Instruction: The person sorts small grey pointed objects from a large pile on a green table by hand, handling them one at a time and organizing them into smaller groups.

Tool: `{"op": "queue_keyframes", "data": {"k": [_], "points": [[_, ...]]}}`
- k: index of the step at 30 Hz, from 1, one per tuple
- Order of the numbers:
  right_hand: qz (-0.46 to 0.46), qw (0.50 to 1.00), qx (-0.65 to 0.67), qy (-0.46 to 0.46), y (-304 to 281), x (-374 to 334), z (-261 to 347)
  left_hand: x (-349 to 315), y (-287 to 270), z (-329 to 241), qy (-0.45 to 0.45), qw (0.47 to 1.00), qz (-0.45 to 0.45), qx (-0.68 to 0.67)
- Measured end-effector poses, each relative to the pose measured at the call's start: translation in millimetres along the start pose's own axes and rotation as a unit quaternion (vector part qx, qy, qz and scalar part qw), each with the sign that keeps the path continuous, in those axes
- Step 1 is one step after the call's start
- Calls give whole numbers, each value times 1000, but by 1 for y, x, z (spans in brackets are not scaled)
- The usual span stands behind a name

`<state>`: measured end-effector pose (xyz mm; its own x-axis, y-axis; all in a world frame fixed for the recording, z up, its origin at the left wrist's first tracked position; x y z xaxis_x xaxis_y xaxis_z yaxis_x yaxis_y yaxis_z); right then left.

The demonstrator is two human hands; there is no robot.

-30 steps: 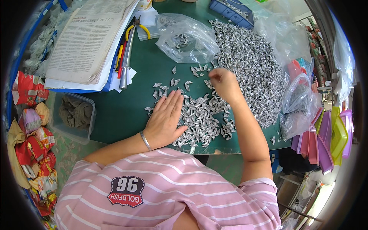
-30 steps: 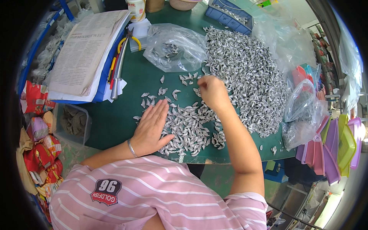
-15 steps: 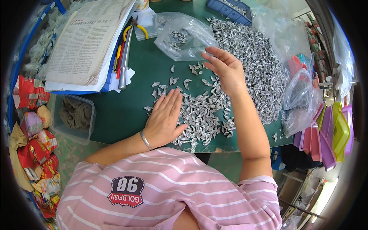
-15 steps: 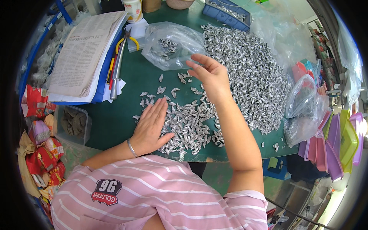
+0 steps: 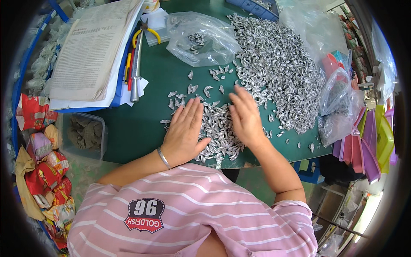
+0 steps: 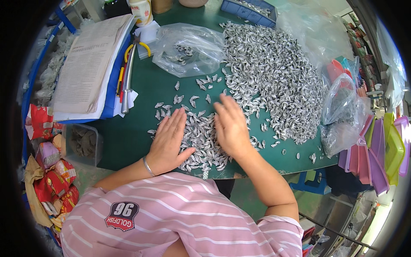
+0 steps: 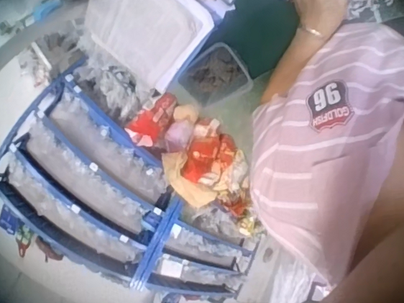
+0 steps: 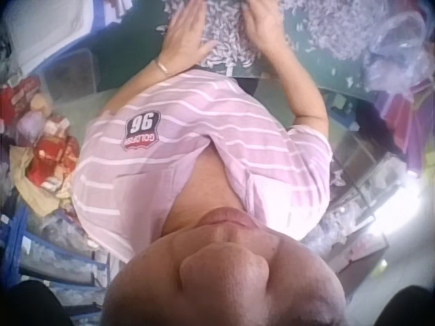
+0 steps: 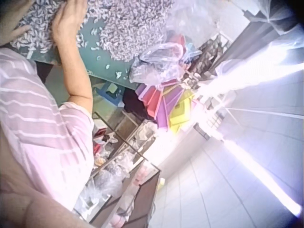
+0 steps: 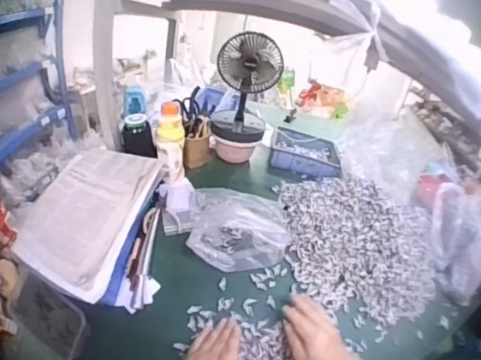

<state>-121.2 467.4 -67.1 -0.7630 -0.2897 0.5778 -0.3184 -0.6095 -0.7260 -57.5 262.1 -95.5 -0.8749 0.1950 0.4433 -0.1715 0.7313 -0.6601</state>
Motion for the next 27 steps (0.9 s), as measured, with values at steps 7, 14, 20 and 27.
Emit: {"op": "queue_keyframes", "data": {"k": [7,14,20,27], "points": [[84,995,52,18,2,-12,-1,3,0,-2,2,1000,7,7],[86,988,124,21,-9,-31,23,1,-1,1,15,1000,4,14],[-104,986,7,133,-29,-21,-34,2,0,-1,19,999,14,22],[-65,985,-60,151,-25,-14,-51,5,-4,-3,17,999,20,27]]}}
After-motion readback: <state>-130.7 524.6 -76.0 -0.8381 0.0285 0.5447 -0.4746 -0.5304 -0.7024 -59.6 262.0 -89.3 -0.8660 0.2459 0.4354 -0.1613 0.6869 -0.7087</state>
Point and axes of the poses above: each hand's wrist, its own x-axis towards the middle knuckle, its own y-axis out of the palm, z = x × y, the point moved 2 cm from there along x, towards the middle knuckle, and after that the axes turned 15 degrees about -z, right-handed, at the moved point
